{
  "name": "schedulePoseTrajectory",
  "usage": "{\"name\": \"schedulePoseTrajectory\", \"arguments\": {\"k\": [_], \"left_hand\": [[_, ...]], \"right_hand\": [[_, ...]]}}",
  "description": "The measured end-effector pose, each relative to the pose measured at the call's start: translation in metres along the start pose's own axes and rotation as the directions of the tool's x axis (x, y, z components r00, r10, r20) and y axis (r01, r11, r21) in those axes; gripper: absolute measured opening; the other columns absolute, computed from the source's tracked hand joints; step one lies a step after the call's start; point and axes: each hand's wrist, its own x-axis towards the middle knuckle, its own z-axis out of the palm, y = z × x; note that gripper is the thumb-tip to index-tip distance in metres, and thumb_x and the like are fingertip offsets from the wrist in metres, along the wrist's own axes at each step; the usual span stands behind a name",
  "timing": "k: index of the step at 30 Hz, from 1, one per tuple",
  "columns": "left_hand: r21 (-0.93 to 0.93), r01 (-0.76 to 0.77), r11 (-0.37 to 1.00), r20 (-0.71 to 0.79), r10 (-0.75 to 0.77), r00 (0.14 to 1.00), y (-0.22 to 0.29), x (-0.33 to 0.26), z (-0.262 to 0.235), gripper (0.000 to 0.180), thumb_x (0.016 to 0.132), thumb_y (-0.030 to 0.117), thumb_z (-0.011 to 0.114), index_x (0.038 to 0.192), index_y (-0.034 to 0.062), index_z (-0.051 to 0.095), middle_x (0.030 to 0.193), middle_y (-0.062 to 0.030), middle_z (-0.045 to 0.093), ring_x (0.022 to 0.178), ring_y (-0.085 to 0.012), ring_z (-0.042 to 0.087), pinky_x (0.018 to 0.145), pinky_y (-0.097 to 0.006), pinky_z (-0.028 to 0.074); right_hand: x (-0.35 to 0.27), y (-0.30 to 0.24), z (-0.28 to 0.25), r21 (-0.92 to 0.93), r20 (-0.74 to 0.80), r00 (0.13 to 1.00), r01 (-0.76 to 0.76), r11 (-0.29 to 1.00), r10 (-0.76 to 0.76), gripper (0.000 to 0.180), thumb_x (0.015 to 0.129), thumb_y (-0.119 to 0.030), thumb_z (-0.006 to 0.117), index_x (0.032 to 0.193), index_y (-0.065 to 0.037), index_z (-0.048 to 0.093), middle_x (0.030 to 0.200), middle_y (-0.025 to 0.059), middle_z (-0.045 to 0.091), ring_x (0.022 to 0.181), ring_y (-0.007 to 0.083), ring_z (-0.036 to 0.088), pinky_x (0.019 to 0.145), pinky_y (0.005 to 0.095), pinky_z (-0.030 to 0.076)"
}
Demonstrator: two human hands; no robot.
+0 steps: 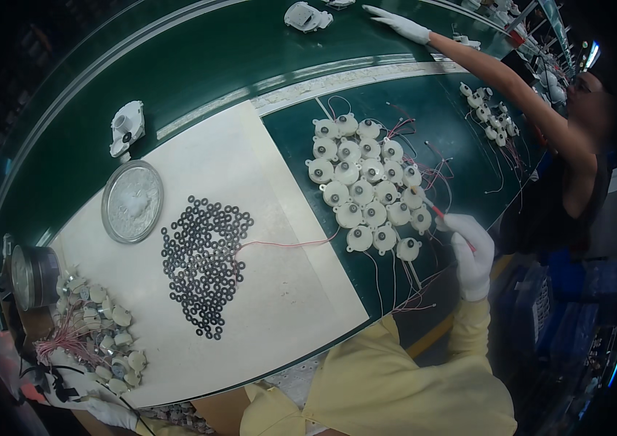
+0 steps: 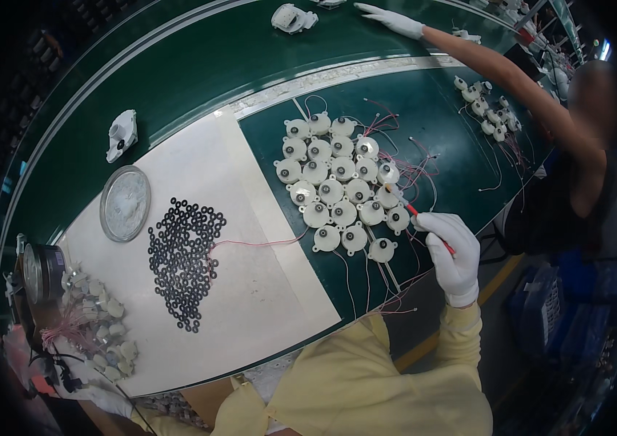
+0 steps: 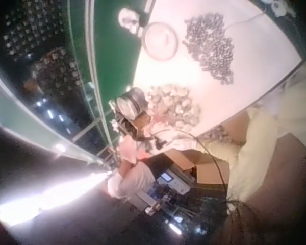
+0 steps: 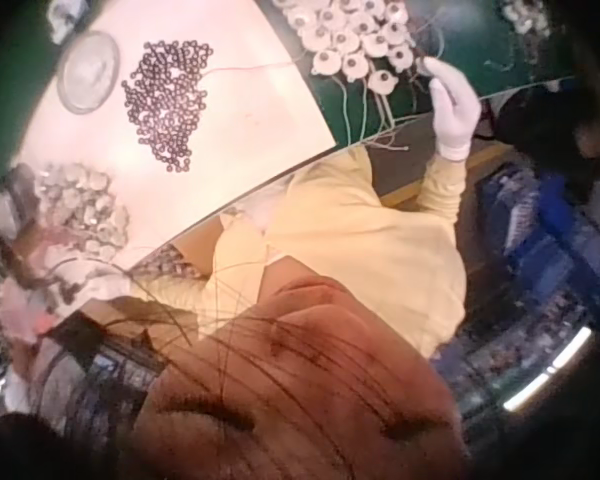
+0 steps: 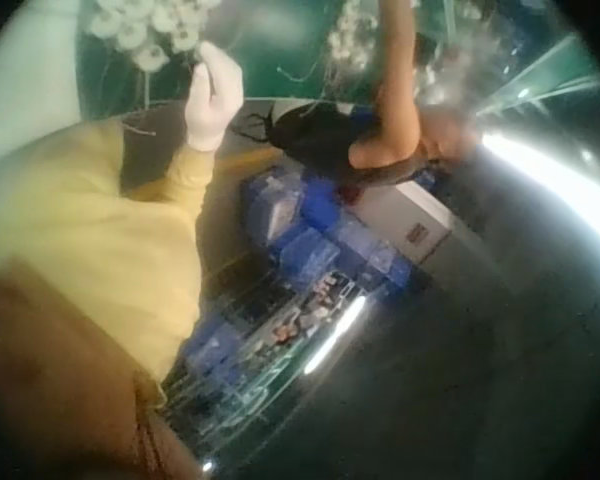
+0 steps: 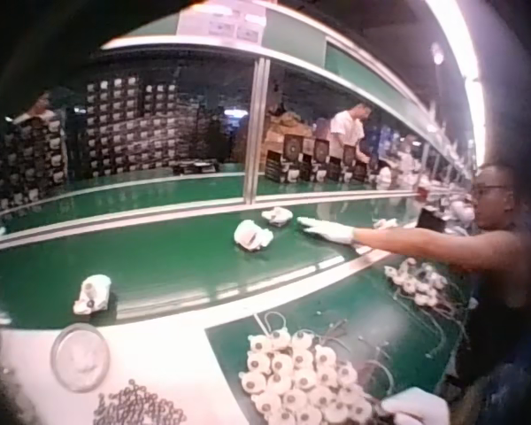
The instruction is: The person assembles small white cylindrical electronic components by inserting wires and securing them with black washers. They then use a red-handled brush to apply a white substance from a metal dish onto the components, which are arranged on a green workbench.
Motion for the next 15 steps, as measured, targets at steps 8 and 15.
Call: {"name": "schedulePoseTrajectory", "arguments": {"k": [8, 15], "left_hand": [[-0.165, -0.167, 0.972, -0.34, 0.102, 0.935, -0.032, 0.002, 0.044, 0.024, 0.1, 0.019, 0.051, 0.116, 0.0034, 0.06, 0.11, -0.0181, 0.065, 0.091, -0.0295, 0.067, 0.077, -0.035, 0.056], [-0.403, -0.017, 0.915, -0.154, -0.05, 0.987, -0.023, 0.001, 0.036, 0.027, 0.101, 0.019, 0.049, 0.119, 0.0015, 0.059, 0.112, -0.0182, 0.065, 0.094, -0.0309, 0.067, 0.082, -0.035, 0.055]], "right_hand": [[-0.006, 0.005, -0.001, -0.048, 0.018, 1.0, 0.012, 0.999, -0.011, 0.028, 0.082, 0.002, 0.056, 0.107, 0.002, 0.068, 0.099, 0.0153, 0.071, 0.09, 0.0285, 0.065, 0.083, 0.0352, 0.05], [-0.008, -0.004, -0.008, -0.054, 0.0, 1.0, 0.024, 0.998, -0.024, 0.028, 0.081, 0.002, 0.056, 0.106, 0.002, 0.068, 0.099, 0.0157, 0.071, 0.09, 0.0288, 0.065, 0.083, 0.0354, 0.05]]}}
